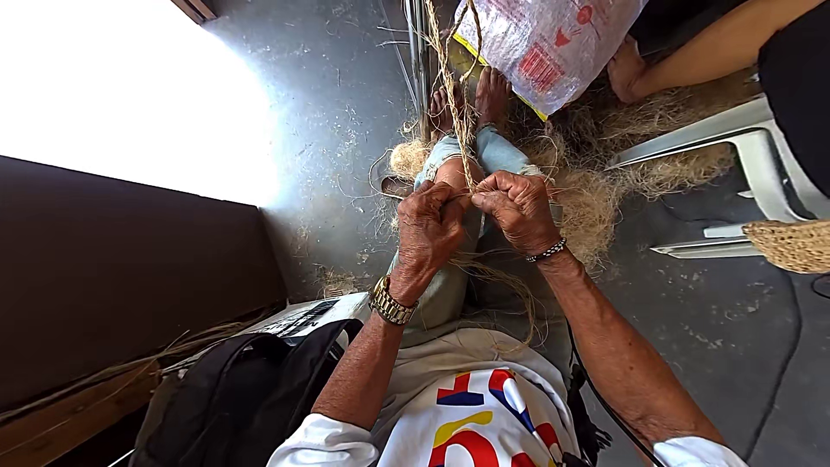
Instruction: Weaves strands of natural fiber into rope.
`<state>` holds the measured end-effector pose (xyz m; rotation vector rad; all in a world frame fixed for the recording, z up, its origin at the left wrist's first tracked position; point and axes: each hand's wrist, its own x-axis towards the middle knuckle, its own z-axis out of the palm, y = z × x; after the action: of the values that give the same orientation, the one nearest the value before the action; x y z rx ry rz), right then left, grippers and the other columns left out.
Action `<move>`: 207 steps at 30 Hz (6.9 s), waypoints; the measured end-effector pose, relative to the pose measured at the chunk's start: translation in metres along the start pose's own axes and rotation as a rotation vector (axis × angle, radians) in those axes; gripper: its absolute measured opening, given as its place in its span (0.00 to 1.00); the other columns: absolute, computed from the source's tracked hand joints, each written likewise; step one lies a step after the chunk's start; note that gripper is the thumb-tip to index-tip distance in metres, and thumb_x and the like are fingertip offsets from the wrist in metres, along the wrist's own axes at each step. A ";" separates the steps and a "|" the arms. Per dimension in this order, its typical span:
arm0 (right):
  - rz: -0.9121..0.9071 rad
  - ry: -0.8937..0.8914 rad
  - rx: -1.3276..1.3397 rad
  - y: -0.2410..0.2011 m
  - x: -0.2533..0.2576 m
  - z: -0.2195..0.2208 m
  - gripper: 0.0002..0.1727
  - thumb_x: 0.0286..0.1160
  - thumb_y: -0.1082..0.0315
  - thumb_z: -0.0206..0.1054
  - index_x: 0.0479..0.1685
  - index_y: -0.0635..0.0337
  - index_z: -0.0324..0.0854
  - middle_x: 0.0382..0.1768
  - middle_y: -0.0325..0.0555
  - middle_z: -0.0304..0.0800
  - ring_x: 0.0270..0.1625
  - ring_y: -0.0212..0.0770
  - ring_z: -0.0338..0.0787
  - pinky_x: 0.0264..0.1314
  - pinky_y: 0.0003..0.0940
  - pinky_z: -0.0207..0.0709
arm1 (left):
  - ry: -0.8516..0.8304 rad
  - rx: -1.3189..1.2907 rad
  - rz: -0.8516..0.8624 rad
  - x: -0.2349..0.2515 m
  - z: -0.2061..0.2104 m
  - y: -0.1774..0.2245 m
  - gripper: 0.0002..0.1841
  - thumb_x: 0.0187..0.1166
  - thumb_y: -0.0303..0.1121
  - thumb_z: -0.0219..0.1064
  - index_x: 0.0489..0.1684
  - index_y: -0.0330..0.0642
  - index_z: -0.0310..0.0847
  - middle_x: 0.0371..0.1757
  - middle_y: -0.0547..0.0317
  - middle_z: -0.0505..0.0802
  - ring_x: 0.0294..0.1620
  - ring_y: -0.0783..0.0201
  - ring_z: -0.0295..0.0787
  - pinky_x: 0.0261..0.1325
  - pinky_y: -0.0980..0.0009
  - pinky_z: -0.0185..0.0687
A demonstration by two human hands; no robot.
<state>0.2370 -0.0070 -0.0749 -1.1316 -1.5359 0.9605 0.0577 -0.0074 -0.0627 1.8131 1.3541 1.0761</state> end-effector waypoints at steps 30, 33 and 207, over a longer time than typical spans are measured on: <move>0.322 -0.071 0.573 -0.015 0.001 0.005 0.07 0.83 0.70 0.59 0.35 0.53 0.78 0.10 0.34 0.61 0.07 0.25 0.54 0.08 0.18 0.51 | -0.066 -0.006 0.022 -0.007 -0.001 0.014 0.09 0.81 0.31 0.65 0.49 0.37 0.87 0.28 0.61 0.88 0.25 0.69 0.82 0.31 0.69 0.79; 0.304 -0.066 0.604 -0.017 0.001 0.000 0.07 0.83 0.70 0.60 0.35 0.53 0.79 0.09 0.34 0.61 0.07 0.24 0.55 0.08 0.18 0.52 | -0.283 -0.292 -0.099 -0.007 -0.012 0.010 0.11 0.87 0.32 0.59 0.36 0.43 0.86 0.20 0.68 0.81 0.17 0.75 0.72 0.23 0.77 0.69; 0.349 -0.504 -0.169 -0.032 0.047 -0.012 0.71 0.46 0.44 0.87 0.94 0.66 0.47 0.83 0.59 0.71 0.80 0.41 0.78 0.82 0.37 0.71 | 0.038 -0.694 0.122 -0.003 0.032 -0.012 0.06 0.79 0.29 0.70 0.44 0.39 0.93 0.46 0.66 0.96 0.45 0.77 0.91 0.50 0.77 0.88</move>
<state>0.2372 0.0307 -0.0306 -1.3774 -1.8798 1.4566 0.0800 -0.0071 -0.0883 1.3627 0.7463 1.4284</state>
